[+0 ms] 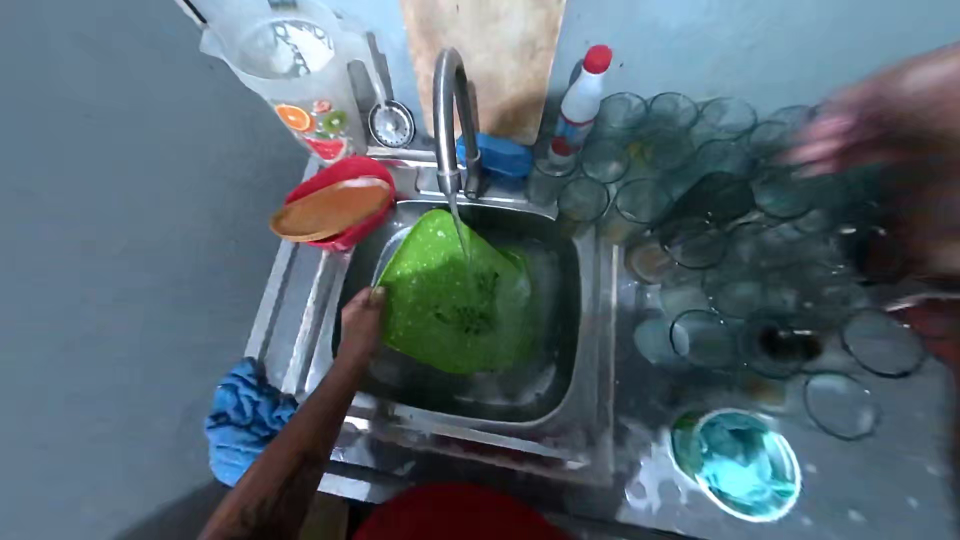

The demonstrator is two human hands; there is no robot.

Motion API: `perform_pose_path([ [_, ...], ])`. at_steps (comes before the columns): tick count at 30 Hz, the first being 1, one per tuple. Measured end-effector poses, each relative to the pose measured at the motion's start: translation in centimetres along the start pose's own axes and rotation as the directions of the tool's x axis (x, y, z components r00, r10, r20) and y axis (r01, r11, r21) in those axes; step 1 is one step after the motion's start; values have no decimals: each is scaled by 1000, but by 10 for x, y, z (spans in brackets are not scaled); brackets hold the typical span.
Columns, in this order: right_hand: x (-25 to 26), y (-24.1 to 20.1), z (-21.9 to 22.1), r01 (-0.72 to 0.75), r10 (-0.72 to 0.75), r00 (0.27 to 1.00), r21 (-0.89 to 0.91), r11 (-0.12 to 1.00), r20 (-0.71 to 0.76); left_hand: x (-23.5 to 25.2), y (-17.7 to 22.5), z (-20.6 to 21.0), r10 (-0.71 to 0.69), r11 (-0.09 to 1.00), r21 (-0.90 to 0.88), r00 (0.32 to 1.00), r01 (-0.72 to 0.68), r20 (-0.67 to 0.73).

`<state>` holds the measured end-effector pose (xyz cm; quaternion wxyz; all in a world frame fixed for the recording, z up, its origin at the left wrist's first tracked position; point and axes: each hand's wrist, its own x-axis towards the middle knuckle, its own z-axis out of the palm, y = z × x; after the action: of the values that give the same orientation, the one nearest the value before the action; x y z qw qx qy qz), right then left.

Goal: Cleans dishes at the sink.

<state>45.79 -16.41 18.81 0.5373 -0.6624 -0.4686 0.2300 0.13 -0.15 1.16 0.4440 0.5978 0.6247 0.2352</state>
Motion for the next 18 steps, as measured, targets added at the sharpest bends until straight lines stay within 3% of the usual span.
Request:
perform_pose_path([
  [2,-19,-46,98,-258,251,961,48,965,119,-12,27,-12,172,976,140,985,-167,-24],
  [3,-27,-60,137,-416,389,892,81,906,228,-20,42,-19,225,957,194,974,-216,-24],
  [4,-27,-55,171,-526,460,830,170,833,315,-27,54,-26,271,938,232,963,-259,-18],
  [5,-22,-30,204,-536,430,834,327,778,345,-31,61,-33,311,922,248,950,-298,-15],
  [6,-18,-14,229,-574,428,816,462,677,388,-34,64,-40,341,914,241,940,-327,-16],
  [8,-7,-35,262,-703,658,646,636,317,387,-30,57,-48,333,939,115,940,-323,-72],
  [9,-1,-14,282,-608,553,745,722,330,374,-28,53,-48,277,960,-5,955,-279,-107],
  [10,6,3,298,-506,440,840,751,425,317,-26,50,-46,196,966,-145,972,-214,-129],
  [11,8,3,305,-419,361,904,641,643,229,-25,48,-42,108,949,-279,984,-144,-138],
  [12,2,-11,299,-371,321,926,324,870,198,-26,46,-38,30,918,-389,992,-75,-121],
  [13,-4,-39,283,-387,385,862,-61,920,330,-26,42,-34,-24,885,-466,996,-17,-82],
  [14,-21,-27,287,-97,205,915,-304,948,347,-26,38,-29,-53,855,-518,998,32,-26],
  [15,-30,0,303,156,13,933,-438,885,359,-25,34,-21,-81,832,-549,997,78,18],
  [16,-33,33,325,317,-130,922,-517,795,364,-24,32,-12,-117,813,-569,992,124,50],
  [18,-51,62,363,445,-233,882,-558,700,411,-21,34,8,-206,754,-621,975,213,85],
])
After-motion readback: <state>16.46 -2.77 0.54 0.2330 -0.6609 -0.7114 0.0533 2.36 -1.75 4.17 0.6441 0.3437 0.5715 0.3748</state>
